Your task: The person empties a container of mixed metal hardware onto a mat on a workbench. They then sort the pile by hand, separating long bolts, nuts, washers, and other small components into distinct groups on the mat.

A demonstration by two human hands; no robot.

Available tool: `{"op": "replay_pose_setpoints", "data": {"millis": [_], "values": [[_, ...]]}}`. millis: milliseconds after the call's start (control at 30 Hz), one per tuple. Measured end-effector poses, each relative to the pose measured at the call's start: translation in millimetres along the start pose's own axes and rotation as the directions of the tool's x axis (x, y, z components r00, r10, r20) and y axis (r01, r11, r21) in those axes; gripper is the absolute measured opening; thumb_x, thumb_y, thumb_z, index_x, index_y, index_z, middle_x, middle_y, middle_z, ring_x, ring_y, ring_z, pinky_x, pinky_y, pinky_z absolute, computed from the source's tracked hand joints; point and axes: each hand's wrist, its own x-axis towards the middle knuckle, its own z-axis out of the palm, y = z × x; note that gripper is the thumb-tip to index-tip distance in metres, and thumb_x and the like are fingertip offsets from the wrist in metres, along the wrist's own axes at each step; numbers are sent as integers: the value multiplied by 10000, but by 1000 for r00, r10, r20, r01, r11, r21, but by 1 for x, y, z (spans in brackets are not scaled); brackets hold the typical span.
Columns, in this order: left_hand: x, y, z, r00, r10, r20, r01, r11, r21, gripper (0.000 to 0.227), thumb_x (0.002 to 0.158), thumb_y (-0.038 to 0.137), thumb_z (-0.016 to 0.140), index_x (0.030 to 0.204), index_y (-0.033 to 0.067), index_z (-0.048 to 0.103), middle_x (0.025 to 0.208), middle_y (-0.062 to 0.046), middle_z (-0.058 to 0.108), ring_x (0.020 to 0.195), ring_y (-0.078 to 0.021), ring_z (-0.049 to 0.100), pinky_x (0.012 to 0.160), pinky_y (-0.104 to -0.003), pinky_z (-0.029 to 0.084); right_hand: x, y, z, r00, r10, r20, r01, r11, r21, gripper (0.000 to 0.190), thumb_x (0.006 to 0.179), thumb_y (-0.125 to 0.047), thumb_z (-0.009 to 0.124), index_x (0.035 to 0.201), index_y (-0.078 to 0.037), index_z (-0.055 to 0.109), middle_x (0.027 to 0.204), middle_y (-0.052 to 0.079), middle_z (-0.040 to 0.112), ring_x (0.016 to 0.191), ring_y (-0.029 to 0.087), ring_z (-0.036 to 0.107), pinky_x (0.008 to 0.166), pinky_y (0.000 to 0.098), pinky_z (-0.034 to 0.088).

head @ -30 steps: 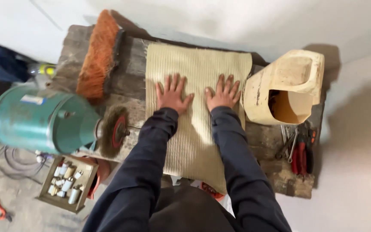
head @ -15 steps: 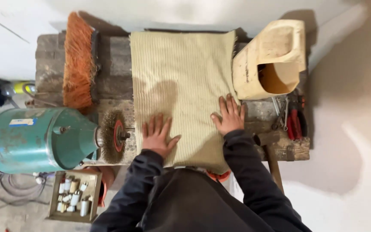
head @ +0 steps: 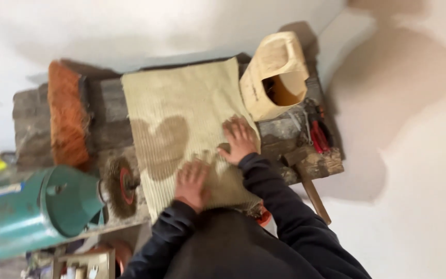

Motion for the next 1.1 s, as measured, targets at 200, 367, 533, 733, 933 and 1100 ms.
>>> {"op": "replay_pose_setpoints", "data": {"millis": [200,367,533,733,933,1100], "values": [[-6,11,28,937,232,-262,-264,960,-96,866,923,655,536,1593,186,252,1662,-133,183,1525,-381,113,1192,-612,57,91,8,9,951,161,-263,-105,971,215,920,963,-624,548,1655,-151,170,1702,187,156,1561,408,137,1211,552,180],[-6,7,20,949,237,-208,-264,958,-113,882,909,658,536,1597,191,240,1669,-120,173,1535,-368,97,1193,-607,50,137,5,13,885,299,-356,-234,948,215,948,960,-623,559,1638,-103,148,1688,188,208,1528,373,230,1171,552,263],[-2,6,20,950,254,-184,-278,953,-119,882,920,641,548,1604,183,233,1668,-120,181,1543,-370,86,1200,-615,41,148,7,-4,825,458,-332,-389,885,255,894,953,-606,574,1606,-79,267,1673,164,274,1485,360,318,1120,556,347],[2,19,-16,969,245,46,-238,964,-119,971,869,690,604,1614,238,176,1689,-143,67,1552,-395,-8,1201,-641,-34,44,-1,-48,969,166,-183,-109,951,288,677,1002,-496,583,1555,-136,432,1489,154,527,1355,347,487,1065,487,446],[37,57,-14,919,391,52,-380,913,-150,971,842,689,653,1614,307,206,1699,-135,37,1550,-421,-19,1202,-656,-43,-80,78,-117,910,261,-321,119,577,808,322,974,-316,707,1144,-56,791,1002,101,811,866,169,779,781,328,632],[74,104,7,822,557,-122,-570,798,-196,852,845,590,709,1547,210,411,1651,-194,263,1536,-404,185,1191,-673,42,-30,248,-144,810,339,-479,358,360,861,352,1086,-265,687,1300,14,711,1108,116,727,1012,186,656,881,368,541]]}}
